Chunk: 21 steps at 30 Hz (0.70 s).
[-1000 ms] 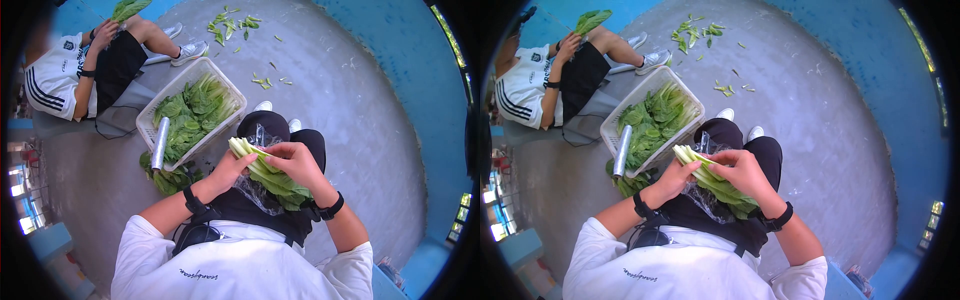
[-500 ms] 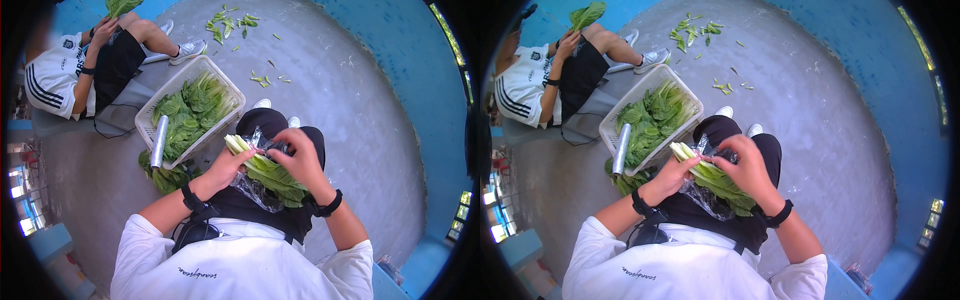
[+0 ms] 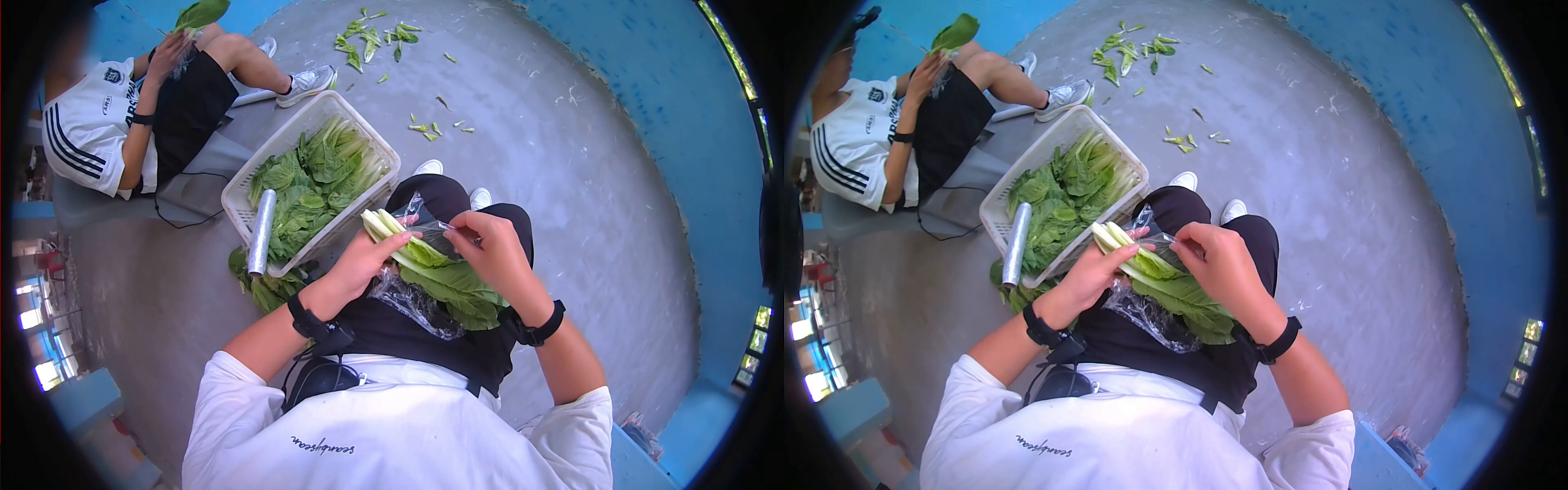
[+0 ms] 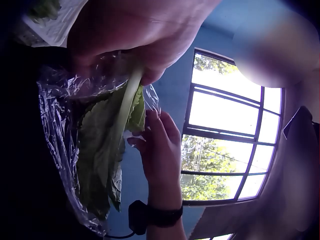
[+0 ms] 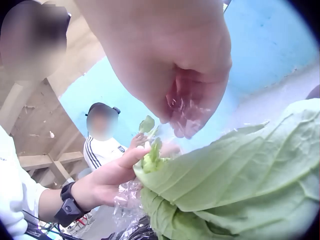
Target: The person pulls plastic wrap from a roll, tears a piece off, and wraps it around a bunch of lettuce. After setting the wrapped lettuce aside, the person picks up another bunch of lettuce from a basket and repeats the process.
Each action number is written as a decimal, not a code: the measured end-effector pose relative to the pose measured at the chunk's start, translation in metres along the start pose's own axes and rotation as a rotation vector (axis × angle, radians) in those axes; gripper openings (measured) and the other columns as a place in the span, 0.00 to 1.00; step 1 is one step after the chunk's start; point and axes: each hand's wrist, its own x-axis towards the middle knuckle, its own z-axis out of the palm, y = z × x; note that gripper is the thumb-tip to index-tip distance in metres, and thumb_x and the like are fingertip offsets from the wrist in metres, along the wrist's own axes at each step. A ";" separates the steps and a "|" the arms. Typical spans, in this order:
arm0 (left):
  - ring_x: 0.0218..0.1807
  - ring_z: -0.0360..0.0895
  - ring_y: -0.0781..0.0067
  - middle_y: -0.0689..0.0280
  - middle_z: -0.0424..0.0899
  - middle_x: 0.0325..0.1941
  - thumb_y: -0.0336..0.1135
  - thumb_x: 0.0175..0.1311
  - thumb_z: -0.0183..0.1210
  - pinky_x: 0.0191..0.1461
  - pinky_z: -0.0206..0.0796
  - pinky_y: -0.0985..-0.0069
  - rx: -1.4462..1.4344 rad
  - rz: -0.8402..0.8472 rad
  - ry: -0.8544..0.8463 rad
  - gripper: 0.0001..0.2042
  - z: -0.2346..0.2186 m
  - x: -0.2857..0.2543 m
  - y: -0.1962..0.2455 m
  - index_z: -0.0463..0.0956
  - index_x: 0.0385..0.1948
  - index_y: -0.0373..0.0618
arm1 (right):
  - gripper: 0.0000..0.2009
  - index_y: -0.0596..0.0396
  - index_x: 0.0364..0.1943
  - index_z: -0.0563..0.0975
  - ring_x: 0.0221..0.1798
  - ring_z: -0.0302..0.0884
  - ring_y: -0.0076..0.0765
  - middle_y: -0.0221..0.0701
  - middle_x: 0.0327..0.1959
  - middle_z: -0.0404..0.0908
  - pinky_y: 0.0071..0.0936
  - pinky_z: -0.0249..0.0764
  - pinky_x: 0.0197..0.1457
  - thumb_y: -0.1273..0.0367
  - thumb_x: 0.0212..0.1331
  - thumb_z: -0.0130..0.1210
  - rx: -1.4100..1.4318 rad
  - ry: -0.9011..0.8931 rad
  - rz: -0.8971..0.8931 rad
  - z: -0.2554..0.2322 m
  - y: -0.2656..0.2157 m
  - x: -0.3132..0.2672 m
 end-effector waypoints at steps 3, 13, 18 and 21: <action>0.52 0.83 0.77 0.61 0.85 0.54 0.35 0.77 0.56 0.51 0.79 0.76 0.060 0.020 0.024 0.20 -0.002 0.000 0.003 0.71 0.67 0.40 | 0.06 0.59 0.37 0.82 0.31 0.83 0.41 0.36 0.32 0.83 0.33 0.78 0.35 0.72 0.61 0.65 -0.049 0.088 -0.176 0.007 -0.012 -0.010; 0.52 0.83 0.71 0.59 0.84 0.53 0.34 0.77 0.55 0.56 0.78 0.72 -0.009 0.067 -0.018 0.21 -0.005 0.000 -0.005 0.69 0.67 0.40 | 0.06 0.54 0.37 0.80 0.29 0.82 0.46 0.35 0.31 0.79 0.39 0.78 0.32 0.72 0.58 0.65 -0.224 -0.029 -0.369 0.050 -0.017 -0.031; 0.58 0.80 0.69 0.56 0.81 0.58 0.35 0.76 0.57 0.59 0.76 0.66 -0.329 -0.079 -0.099 0.21 -0.018 0.003 -0.010 0.67 0.67 0.41 | 0.06 0.53 0.40 0.78 0.31 0.82 0.48 0.36 0.33 0.79 0.41 0.79 0.35 0.71 0.61 0.62 -0.283 -0.061 -0.327 0.064 -0.008 -0.030; 0.60 0.79 0.69 0.58 0.79 0.59 0.34 0.75 0.58 0.60 0.76 0.65 -0.338 -0.060 -0.101 0.22 -0.015 -0.002 -0.006 0.66 0.68 0.44 | 0.05 0.57 0.39 0.77 0.36 0.82 0.47 0.37 0.34 0.79 0.41 0.80 0.38 0.72 0.62 0.60 -0.311 -0.049 -0.333 0.065 -0.010 -0.030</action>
